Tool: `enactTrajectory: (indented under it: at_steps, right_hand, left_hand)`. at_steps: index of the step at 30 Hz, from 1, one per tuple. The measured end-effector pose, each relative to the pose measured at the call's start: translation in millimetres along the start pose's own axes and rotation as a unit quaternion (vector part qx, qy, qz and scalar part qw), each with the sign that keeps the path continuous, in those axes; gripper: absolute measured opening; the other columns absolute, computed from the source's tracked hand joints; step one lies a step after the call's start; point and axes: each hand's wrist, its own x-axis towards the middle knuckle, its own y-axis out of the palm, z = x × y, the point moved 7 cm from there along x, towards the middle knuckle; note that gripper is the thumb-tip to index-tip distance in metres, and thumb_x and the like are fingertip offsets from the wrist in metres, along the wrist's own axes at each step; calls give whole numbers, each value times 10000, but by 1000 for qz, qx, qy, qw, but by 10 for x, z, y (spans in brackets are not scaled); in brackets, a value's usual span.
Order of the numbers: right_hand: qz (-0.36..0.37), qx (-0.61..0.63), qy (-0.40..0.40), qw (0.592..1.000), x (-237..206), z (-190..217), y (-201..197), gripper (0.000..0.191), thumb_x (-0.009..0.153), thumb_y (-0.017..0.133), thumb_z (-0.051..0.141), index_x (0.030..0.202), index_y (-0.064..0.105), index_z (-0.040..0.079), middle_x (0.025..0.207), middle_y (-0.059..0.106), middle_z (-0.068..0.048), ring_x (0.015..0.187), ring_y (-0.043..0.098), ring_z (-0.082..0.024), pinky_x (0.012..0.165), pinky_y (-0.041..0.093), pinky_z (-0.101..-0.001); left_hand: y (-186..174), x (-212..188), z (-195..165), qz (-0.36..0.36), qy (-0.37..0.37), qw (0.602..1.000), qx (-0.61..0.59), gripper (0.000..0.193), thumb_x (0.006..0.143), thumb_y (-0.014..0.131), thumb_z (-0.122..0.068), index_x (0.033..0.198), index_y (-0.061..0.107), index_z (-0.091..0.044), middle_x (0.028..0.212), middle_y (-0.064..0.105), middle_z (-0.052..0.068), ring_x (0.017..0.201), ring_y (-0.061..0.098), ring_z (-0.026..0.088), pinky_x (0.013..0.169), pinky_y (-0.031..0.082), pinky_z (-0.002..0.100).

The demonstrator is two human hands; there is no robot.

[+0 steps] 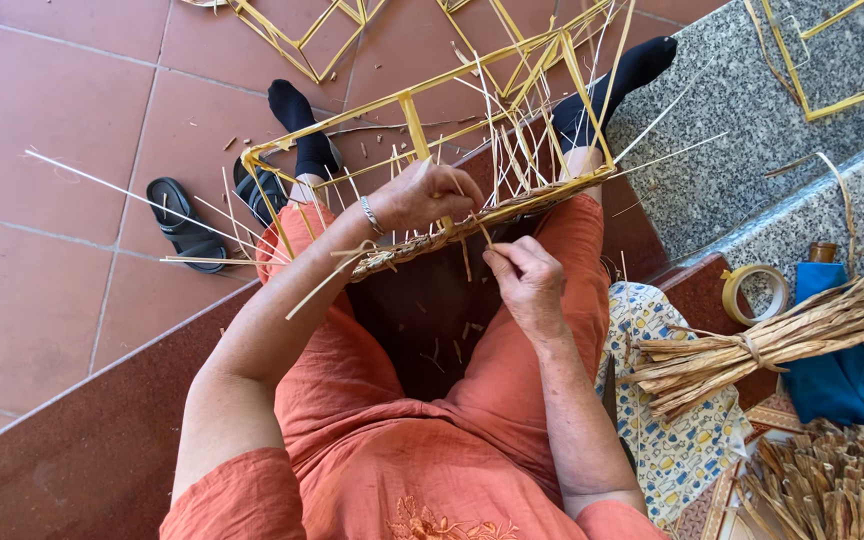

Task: The person weaves thin dried palm strips into a rectangular basket frame held between their legs. They interlace the strips by hand, occasionally using scissors to trim excess material.

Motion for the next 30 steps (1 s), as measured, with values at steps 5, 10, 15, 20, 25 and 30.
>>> enactTrajectory:
  at_steps: [5,10,15,20,25,30]
  right_hand:
    - [54,320,162,932,-43,-133,114,202,953,727,38,1151,754,13,946,741,-13,758,639,-76,687,549,-232]
    - [39,384,121,914,74,-83,141,195,941,729,69,1124,718,4,988,748,-39,862,695,-86,788,594,-250]
    - [6,319,124,940,257,-155,163,130,986,721,132,921,702,21,839,678,0,709,578,-52,662,497,-212]
    - [44,303,182,934,380,-263,310,151,959,712,117,844,703,21,773,666,-7,681,567,-60,631,457,-216]
    - [40,336,175,925,343,-253,326,158,975,709,156,887,728,26,805,687,-1,699,591,-56,650,477,-205]
    - [-34,332,192,923,202,-464,265,135,938,744,152,1008,702,45,887,713,4,754,641,-43,634,526,-199]
  left_hand:
    - [-44,-87,-18,17,69,985,-158,271,946,560,-101,1136,745,-44,1036,780,88,1001,734,163,906,593,311]
    - [-29,-38,43,-6,-17,966,-259,318,1049,545,-183,1337,592,-57,1015,777,75,963,756,133,858,602,286]
    - [-93,4,-187,-62,-46,990,-115,547,819,789,-127,1270,489,-52,903,754,80,855,743,162,789,600,321]
    - [-215,-153,-718,-165,234,952,111,304,751,823,-61,996,643,-54,950,615,132,912,645,298,781,560,398]
    - [-87,-82,-682,-93,233,957,149,104,805,769,-36,898,724,-51,905,685,109,866,691,304,759,573,405]
    - [-149,34,-221,-68,-28,997,-32,171,856,710,-41,1027,699,-55,819,767,79,673,747,169,648,603,301]
